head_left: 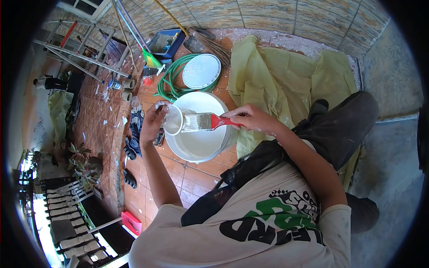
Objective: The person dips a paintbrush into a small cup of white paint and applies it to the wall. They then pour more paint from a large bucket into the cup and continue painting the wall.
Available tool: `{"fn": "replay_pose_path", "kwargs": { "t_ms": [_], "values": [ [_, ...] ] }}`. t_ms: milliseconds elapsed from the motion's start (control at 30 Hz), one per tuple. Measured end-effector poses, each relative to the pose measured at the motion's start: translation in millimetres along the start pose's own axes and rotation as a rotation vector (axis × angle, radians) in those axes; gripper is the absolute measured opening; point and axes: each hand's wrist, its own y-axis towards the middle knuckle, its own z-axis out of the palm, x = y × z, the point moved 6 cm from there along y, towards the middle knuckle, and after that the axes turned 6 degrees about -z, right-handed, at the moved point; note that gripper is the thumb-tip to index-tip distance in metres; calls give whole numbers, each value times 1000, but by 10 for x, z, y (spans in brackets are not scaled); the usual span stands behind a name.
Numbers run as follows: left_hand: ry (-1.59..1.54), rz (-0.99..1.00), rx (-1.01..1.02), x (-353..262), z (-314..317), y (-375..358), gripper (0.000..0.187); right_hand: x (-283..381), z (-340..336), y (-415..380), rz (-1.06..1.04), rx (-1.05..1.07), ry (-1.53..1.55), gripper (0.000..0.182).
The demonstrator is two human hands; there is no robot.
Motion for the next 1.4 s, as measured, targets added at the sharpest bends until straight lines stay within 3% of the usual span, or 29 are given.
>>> {"fn": "replay_pose_path", "kwargs": {
  "t_ms": [467,667,833,900,967,1000,1067,1100,1167,1400],
  "values": [
    [-52,-46,-16,189,-68,26,21,-71,-24,39,-157,59,-77,32],
    [-122,-45,-66,156,-172,-19,23,-29,-65,-58,-3,38,5,32],
    [51,-3,-117,78,-185,-32,23,129,-146,10,-181,-59,-25,33],
    [289,-6,-195,-6,-169,-46,22,247,-163,26,-244,-117,-58,33],
    [281,-3,-207,73,-198,-22,23,510,-207,-4,-537,-304,-231,34],
    [275,1,-216,99,-213,-5,23,603,-199,-21,-539,-306,-232,34],
    [245,-2,-232,96,-201,8,23,744,-166,-53,-413,-307,-546,34],
    [213,-9,-249,103,-202,12,23,749,-148,-46,-413,-311,-546,34],
    [176,8,-244,173,-196,39,23,794,-80,-39,-459,-352,-833,36],
    [15,-34,-211,244,-103,79,22,768,89,8,-611,-401,-1040,38]
  ]
}}
